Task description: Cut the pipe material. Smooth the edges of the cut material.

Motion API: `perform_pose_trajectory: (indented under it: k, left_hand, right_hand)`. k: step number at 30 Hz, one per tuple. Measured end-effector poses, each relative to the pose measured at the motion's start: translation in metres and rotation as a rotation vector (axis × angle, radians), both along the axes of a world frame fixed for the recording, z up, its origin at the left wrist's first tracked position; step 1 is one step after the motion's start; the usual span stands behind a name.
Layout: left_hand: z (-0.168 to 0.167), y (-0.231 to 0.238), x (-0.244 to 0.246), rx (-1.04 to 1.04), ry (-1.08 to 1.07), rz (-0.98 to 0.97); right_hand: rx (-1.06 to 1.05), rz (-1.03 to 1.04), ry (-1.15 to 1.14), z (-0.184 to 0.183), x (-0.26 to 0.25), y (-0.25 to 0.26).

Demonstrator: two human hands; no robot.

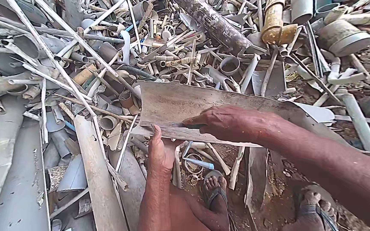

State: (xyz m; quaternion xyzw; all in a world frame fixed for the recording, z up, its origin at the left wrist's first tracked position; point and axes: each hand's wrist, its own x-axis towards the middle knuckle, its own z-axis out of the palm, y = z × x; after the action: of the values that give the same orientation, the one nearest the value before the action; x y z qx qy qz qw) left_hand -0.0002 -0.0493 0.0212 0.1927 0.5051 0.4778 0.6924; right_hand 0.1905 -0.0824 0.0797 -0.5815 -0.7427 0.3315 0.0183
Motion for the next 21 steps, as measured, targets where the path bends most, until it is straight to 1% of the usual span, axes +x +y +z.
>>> perform_pose_trajectory:
  k: [2, 4, 6, 7, 10, 12, 14, 18, 20, 21]
  left_hand:
    - [0.0, 0.001, 0.0, -0.004, -0.021, 0.003]
    - [-0.001, 0.002, -0.001, 0.005, -0.015, -0.007]
    - [-0.002, 0.002, 0.001, 0.018, -0.014, -0.016]
    - [-0.002, 0.002, 0.002, 0.02, -0.015, -0.018]
    - [-0.001, 0.002, 0.001, 0.009, 0.011, -0.016]
    - [-0.002, 0.001, -0.001, -0.003, 0.021, -0.016]
    - [-0.001, 0.001, -0.003, -0.022, 0.003, -0.004]
    - [-0.004, 0.002, -0.006, -0.034, -0.004, -0.003]
    - [-0.005, 0.002, -0.003, -0.013, 0.014, -0.003]
    - [-0.006, 0.001, 0.0, -0.002, 0.013, -0.003]
  right_hand:
    - [0.015, -0.042, -0.079, -0.002, 0.036, -0.025]
    - [-0.013, -0.051, -0.12, -0.003, 0.058, -0.038]
    - [-0.04, -0.058, -0.118, -0.002, 0.055, -0.035]
    - [-0.035, -0.055, -0.106, -0.001, 0.046, -0.027]
    - [0.003, -0.037, -0.053, 0.002, -0.004, 0.008]
    - [0.04, -0.02, -0.039, 0.001, -0.025, 0.017]
    - [0.015, -0.008, -0.012, 0.001, -0.021, 0.003]
    - [-0.108, -0.051, -0.092, 0.001, 0.028, -0.046]
    - [-0.096, -0.077, -0.124, -0.003, 0.037, -0.052]
    - [-0.093, -0.09, -0.132, -0.003, 0.031, -0.047]
